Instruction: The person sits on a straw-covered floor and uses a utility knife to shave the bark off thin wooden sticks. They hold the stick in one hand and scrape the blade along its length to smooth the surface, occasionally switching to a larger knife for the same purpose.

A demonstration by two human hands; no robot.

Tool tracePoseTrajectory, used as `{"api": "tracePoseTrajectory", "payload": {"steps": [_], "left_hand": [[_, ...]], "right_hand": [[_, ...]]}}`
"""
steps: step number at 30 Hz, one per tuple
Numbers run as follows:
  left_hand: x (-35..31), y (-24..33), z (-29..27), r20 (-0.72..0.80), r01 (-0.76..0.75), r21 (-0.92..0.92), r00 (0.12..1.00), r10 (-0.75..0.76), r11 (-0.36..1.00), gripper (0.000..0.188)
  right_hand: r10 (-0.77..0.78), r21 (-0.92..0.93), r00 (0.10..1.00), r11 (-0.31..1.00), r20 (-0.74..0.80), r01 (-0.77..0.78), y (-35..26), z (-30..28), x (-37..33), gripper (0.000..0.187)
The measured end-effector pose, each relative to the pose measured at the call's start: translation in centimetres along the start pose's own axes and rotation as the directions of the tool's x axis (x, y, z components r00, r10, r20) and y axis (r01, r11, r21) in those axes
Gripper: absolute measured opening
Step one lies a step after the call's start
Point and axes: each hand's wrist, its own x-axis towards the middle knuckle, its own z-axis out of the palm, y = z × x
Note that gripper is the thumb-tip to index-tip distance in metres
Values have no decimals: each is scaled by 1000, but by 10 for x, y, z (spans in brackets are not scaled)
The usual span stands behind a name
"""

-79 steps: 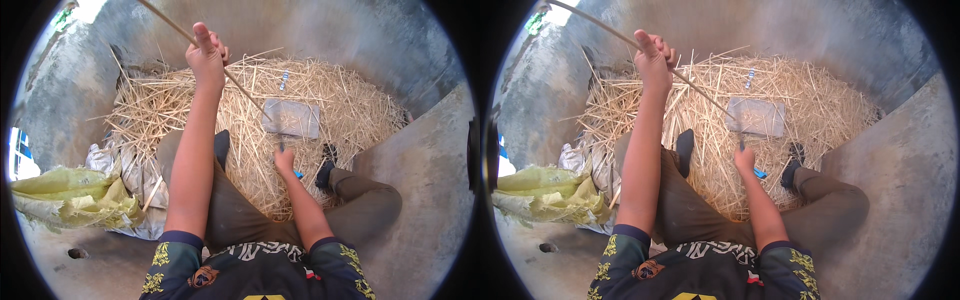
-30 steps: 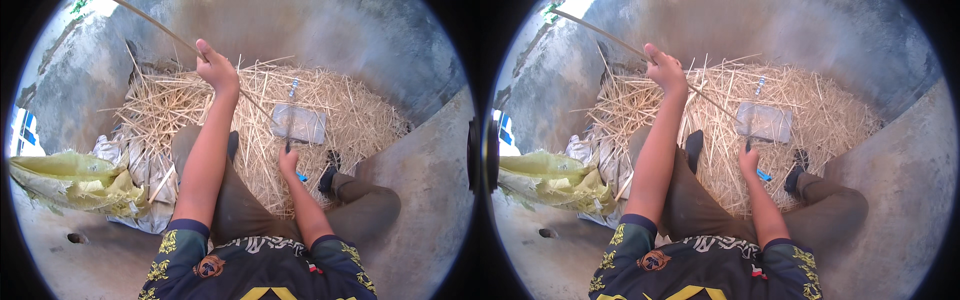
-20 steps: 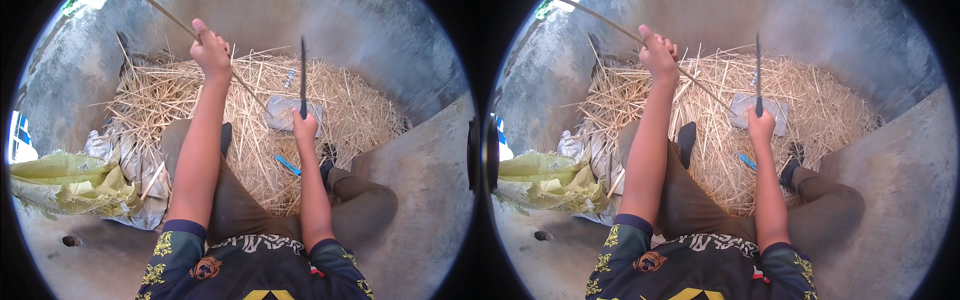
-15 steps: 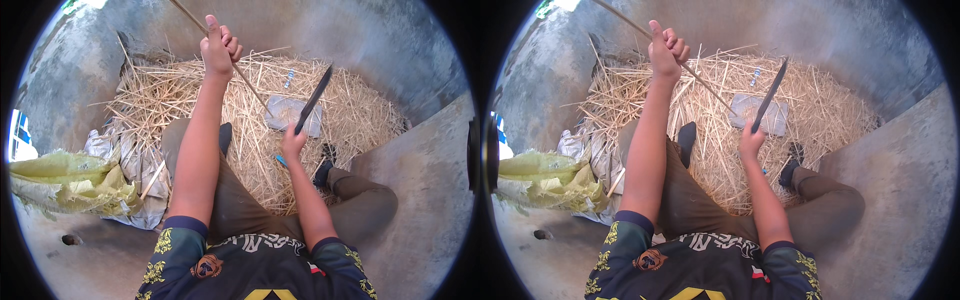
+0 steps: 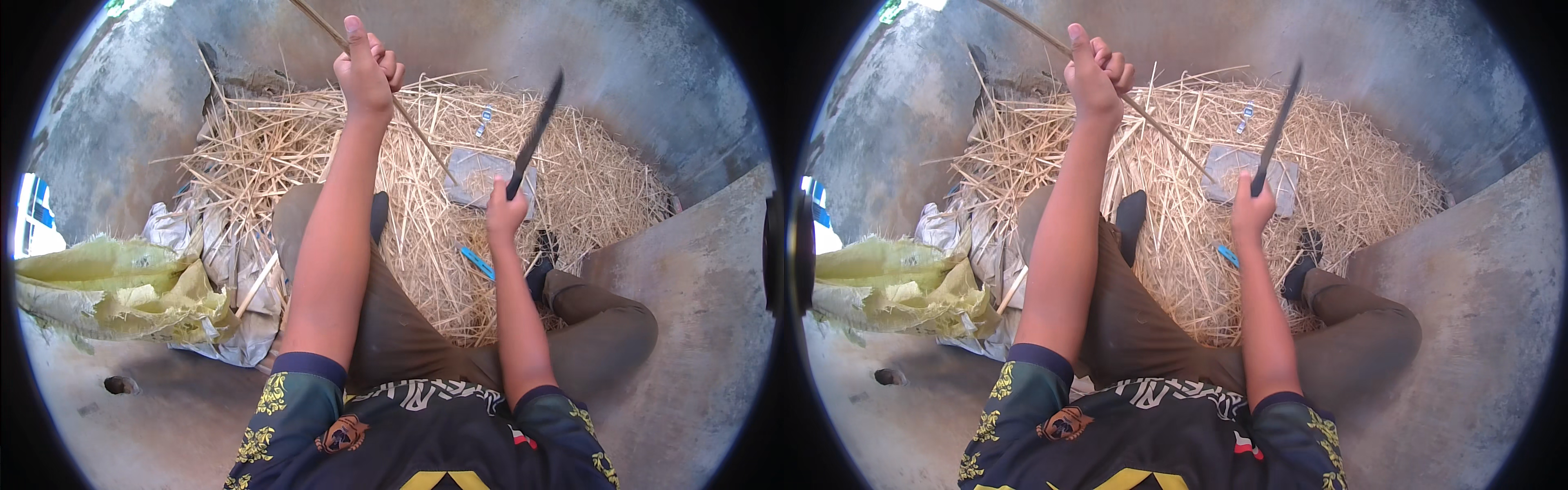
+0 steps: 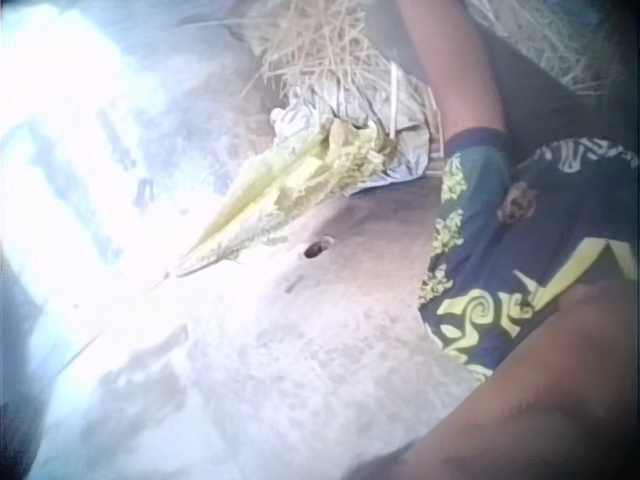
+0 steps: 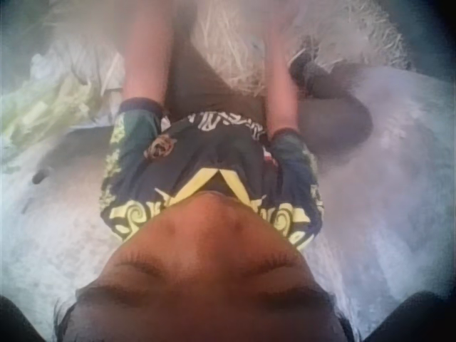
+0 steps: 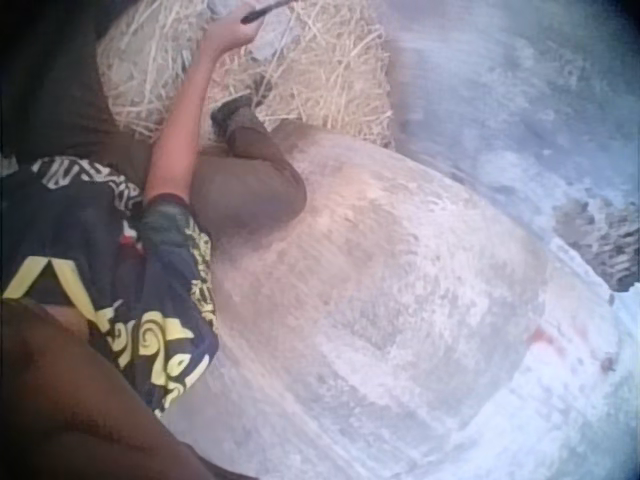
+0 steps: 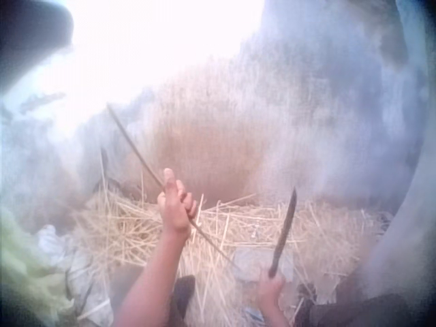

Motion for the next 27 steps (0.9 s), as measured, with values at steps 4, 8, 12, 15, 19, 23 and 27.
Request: {"api": "tracePoseTrajectory", "payload": {"steps": [4, 8, 12, 15, 19, 23, 27], "left_hand": [[-2, 0, 21, 62, 35, -50, 998, -32, 998, 62], [-2, 2, 0, 14, -5, -25, 1000, 5, 1000, 61], [-4, -2, -4, -68, -40, -6, 997, 39, 999, 61], [-3, -3, -4, -49, -52, -14, 998, 51, 999, 62], [-4, -4, 0, -72, -81, 7, 994, 81, 997, 62], [-6, -6, 12, -78, -80, -20, 994, 79, 997, 62], [-6, -4, 2, -108, -129, 12, 986, 130, 992, 62]], "right_hand": [[282, -586, 957, 766, -65, -265, 188, -21, -39, 40], [516, -471, 856, 763, 31, -443, 168, -9, -51, 41], [284, -424, 954, 879, 94, -219, 67, 0, -10, 38], [107, -149, 992, 984, 60, -97, 18, 9, -5, 36], [148, -90, 988, 985, 37, -144, 58, 23, -22, 32], [389, -551, 918, 785, 82, -284, 208, -8, -37, 28], [476, -675, 867, 690, 151, -261, 168, -14, -22, 40]]}}
